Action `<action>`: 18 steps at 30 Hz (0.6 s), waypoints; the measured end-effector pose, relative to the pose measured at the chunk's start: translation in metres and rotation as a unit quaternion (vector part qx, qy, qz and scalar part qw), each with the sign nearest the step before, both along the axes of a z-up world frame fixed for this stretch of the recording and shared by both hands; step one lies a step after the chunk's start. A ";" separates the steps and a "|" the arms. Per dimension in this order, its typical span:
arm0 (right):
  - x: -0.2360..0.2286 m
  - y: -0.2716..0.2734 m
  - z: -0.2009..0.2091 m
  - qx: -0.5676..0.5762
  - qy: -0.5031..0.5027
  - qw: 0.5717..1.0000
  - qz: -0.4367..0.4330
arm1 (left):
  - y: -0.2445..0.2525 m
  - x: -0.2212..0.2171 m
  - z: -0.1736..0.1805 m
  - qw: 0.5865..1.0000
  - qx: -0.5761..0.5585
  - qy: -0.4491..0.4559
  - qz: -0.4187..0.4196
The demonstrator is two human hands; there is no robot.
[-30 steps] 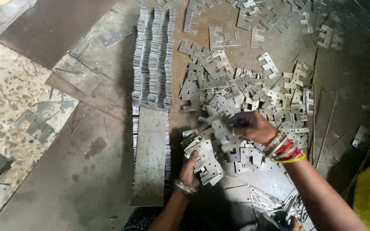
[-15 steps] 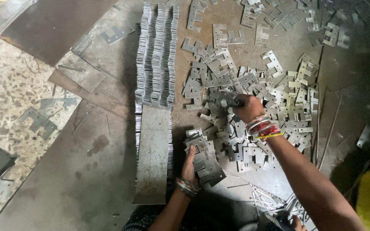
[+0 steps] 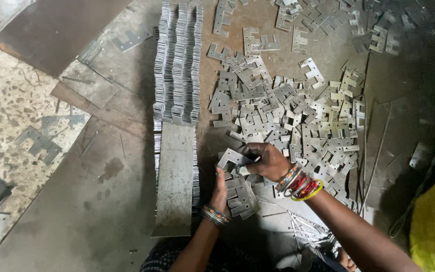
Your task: The person sits on the floor and sorts a large pile of small, L-shaped metal brackets. They pick up the brackets one by one or in small handfuls and stack them neatly into a growing pile on the floor.
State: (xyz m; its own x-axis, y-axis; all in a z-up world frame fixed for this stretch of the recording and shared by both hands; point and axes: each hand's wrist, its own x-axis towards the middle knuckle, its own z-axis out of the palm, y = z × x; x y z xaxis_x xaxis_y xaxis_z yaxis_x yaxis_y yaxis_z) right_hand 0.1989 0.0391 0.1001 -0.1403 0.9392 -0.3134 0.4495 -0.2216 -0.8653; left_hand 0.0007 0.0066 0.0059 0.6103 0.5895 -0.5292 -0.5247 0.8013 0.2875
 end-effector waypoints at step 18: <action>0.204 -0.279 0.020 -0.181 -0.102 0.841 -0.499 | -0.014 0.000 -0.003 0.995 0.061 0.077 0.010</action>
State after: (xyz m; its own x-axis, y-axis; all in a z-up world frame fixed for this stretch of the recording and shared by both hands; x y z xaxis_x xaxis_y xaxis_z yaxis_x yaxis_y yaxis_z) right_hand 0.4033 -0.2401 0.1204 0.7533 0.3939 -0.5267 0.0132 -0.8097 -0.5867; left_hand 0.0007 -0.0070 0.0026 0.5159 0.6663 -0.5385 -0.4823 0.7454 0.4603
